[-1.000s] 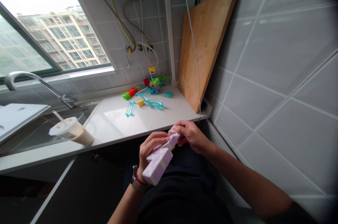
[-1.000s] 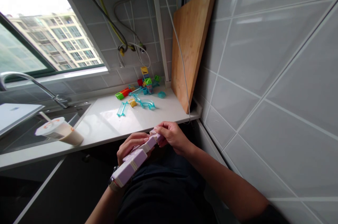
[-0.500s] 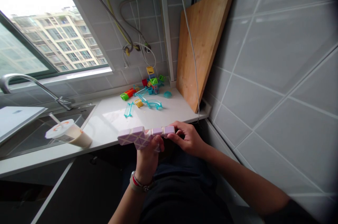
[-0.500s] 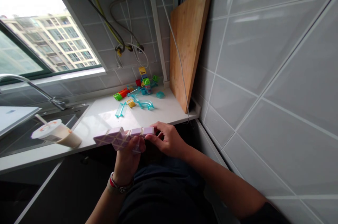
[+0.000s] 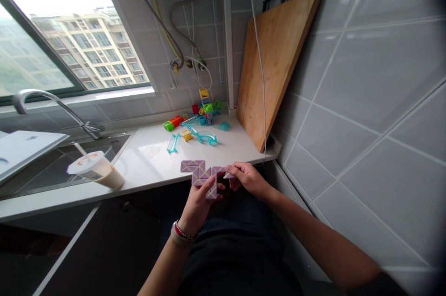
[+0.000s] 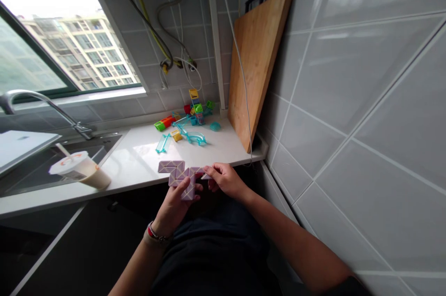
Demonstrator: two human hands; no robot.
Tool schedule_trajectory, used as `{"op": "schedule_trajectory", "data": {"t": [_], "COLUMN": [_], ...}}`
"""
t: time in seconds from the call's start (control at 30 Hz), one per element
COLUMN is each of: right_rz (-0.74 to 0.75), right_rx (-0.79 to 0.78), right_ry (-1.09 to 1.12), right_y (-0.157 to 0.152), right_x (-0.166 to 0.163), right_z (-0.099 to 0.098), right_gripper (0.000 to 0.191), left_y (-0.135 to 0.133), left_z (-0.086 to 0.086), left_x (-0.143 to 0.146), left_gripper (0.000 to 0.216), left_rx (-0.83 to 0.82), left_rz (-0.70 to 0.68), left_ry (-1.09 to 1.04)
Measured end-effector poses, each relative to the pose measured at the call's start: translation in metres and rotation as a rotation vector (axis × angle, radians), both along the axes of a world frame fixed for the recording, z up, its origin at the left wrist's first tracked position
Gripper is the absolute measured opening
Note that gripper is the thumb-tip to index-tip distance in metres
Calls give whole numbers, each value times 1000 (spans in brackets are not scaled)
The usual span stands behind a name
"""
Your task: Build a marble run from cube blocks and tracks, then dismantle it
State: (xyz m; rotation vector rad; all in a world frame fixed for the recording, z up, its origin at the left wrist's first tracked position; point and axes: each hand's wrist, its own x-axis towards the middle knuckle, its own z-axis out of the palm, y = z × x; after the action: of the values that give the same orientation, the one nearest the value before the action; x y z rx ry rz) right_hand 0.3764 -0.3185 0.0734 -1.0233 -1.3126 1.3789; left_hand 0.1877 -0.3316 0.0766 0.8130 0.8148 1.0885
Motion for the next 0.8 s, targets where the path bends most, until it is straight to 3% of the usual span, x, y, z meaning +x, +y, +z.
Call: {"op": "schedule_trajectory", "data": {"t": [0.17, 0.27, 0.37, 0.5, 0.67, 0.8], "right_rz": [-60, -47, -41, -27, 23, 33], "right_rx": [62, 5, -58, -66, 43, 160], "right_ry": [13, 11, 34, 26, -182, -362], "right_y": [8, 10, 15, 36, 88, 133], "right_x": [5, 5, 2, -14, -44, -45], "right_z": [-4, -11, -21, -30, -34, -47], "right_gripper": [48, 48, 45, 42, 49, 42], "left_y": [17, 24, 29, 45, 94, 165], "left_z": [-4, -4, -7, -17, -15, 1], "left_x": [-21, -29, -31, -46, -99, -151], "left_gripper": [43, 45, 51, 55, 60, 51], "left_rx": [114, 139, 103, 25, 106, 231], "left_rz": [100, 51, -3, 25, 301, 562], "left_ry": [79, 139, 139, 155, 224, 267]}}
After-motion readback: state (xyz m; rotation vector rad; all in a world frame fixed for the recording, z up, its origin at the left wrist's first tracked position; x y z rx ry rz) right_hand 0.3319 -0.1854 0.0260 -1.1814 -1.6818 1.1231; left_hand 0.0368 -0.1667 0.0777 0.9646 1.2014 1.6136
